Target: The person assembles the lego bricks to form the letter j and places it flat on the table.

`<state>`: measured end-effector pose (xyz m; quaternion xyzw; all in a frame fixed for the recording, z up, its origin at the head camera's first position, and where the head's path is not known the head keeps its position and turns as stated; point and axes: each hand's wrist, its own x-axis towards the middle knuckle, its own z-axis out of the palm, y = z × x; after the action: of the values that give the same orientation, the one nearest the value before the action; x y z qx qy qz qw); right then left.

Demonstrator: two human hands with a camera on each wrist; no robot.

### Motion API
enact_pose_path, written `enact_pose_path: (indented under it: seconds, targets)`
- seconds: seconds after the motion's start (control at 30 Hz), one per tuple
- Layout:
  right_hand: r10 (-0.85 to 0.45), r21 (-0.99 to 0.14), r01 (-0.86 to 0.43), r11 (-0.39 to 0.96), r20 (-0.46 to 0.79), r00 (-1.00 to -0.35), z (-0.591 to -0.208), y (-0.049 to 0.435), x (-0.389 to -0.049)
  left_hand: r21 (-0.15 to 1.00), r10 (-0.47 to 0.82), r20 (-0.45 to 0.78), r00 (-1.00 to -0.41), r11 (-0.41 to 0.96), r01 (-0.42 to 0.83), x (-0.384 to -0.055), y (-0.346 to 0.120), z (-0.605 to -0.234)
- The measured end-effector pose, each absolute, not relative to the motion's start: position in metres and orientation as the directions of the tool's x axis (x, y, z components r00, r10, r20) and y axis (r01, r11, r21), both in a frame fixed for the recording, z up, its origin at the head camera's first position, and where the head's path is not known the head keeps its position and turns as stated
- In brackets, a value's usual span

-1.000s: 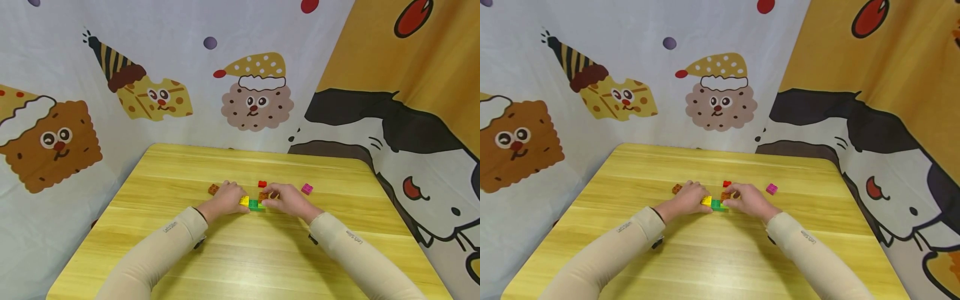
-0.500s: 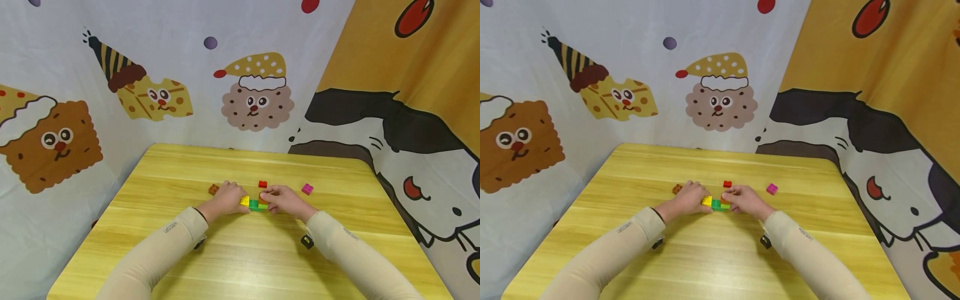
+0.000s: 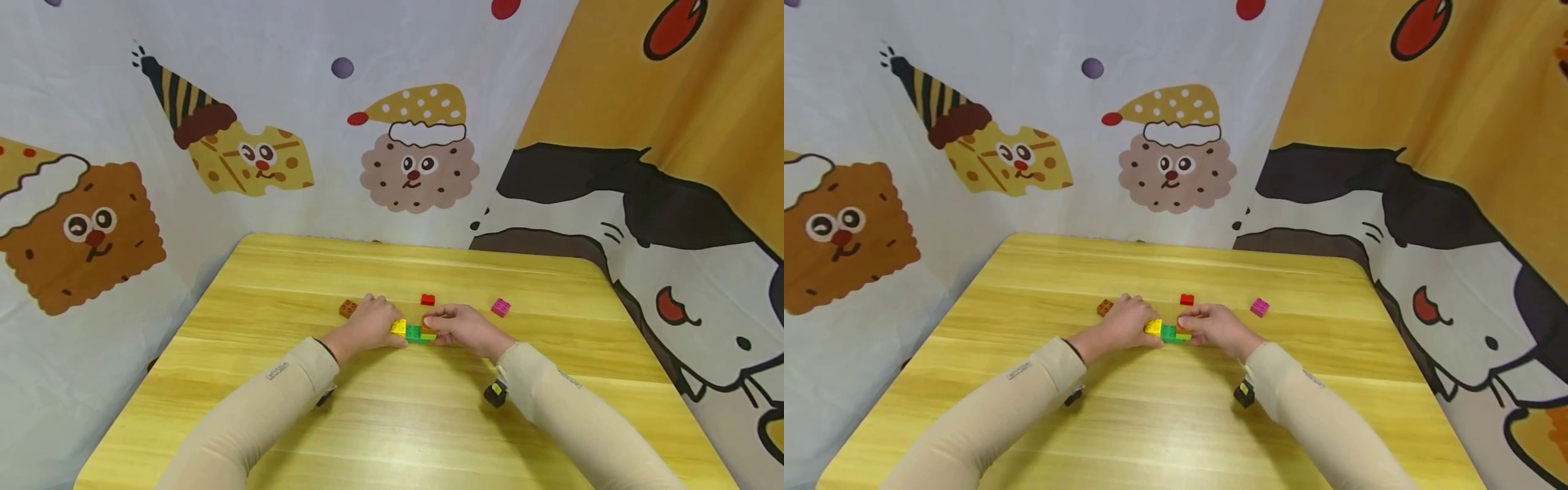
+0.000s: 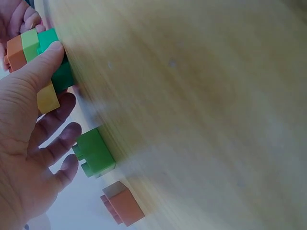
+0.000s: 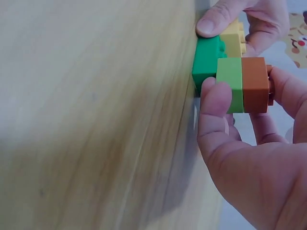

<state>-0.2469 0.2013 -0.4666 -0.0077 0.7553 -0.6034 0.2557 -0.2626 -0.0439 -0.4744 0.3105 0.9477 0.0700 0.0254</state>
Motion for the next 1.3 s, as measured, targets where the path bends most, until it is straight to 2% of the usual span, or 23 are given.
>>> enact_pose_path:
  seconds: [0.2,0.5,0.83,1.0,1.13,1.3]
  targets:
    - [-0.31,-0.91,0.349,0.223,-0.406,-0.86,-0.47,0.201,-0.251,0.152,0.587,-0.004,-0.809,0.8,0.58,-0.263,-0.044,-0.474]
    - [-0.378,-0.874,0.446,0.192,-0.485,-0.789,-0.473,0.209,-0.25,0.161,0.591,-0.003,-0.807,0.796,0.583,-0.261,-0.042,-0.473]
    - [-0.394,-0.879,0.437,0.188,-0.475,-0.787,-0.477,0.21,-0.252,0.119,0.59,-0.008,-0.808,0.802,0.585,-0.262,-0.041,-0.474]
    - [-0.388,-0.88,0.435,0.19,-0.474,-0.79,-0.48,0.211,-0.252,0.073,0.621,0.002,-0.784,0.782,0.619,-0.261,-0.043,-0.474]
    - [-0.387,-0.884,0.427,0.192,-0.468,-0.794,-0.482,0.21,-0.253,0.112,0.644,0.002,-0.765,0.76,0.64,-0.267,-0.065,-0.46]
    - [-0.382,-0.885,0.427,0.187,-0.466,-0.798,-0.482,0.21,-0.252,0.135,0.598,-0.018,-0.801,0.796,0.591,-0.281,-0.11,-0.443]
